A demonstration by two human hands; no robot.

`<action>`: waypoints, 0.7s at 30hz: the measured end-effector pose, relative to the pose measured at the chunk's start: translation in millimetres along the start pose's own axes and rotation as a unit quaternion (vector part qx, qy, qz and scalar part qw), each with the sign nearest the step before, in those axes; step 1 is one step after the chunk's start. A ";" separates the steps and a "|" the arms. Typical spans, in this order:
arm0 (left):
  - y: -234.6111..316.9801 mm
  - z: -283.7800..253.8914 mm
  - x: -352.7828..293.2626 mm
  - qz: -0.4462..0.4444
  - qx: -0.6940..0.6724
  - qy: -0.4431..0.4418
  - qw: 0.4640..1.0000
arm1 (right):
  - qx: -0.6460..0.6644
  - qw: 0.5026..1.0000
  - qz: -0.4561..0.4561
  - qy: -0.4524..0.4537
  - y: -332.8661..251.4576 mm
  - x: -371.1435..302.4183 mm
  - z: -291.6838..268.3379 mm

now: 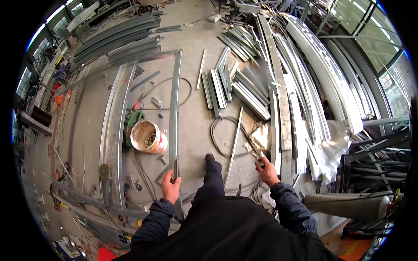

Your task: The person uses an angle grinder to cut a long metal bar, creating sparks. They then move around the workshop, pick up a grinding disc, and attach it to the grinder. Finally, they use a marker to make a mark on a metal frame.

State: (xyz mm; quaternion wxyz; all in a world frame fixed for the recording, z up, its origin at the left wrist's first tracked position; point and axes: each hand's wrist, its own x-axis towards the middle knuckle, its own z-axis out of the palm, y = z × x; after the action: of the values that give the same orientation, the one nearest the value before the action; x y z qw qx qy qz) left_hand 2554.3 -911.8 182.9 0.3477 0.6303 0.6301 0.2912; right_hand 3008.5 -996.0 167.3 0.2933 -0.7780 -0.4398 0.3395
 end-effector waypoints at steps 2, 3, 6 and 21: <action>-28.6 26.5 58.8 0.008 -0.049 0.025 0.998 | -0.045 0.998 0.036 0.019 -25.3 43.6 -27.1; -10.6 38.3 97.8 0.010 -0.047 0.009 0.999 | -0.032 0.996 0.060 0.055 18.8 64.5 -37.8; 52.0 79.8 224.2 -0.018 -0.111 -0.098 0.989 | -0.066 0.967 0.130 0.208 228.2 48.2 -75.5; 97.9 164.8 611.9 -0.012 0.047 0.045 0.998 | -0.051 0.982 0.180 0.017 69.9 295.1 -6.9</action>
State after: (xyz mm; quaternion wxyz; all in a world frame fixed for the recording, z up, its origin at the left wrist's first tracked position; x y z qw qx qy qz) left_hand 2767.2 -310.1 121.2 0.2928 0.6243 0.6657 0.2852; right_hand 3160.8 -767.3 38.9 0.1954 -0.8640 -0.3041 0.3505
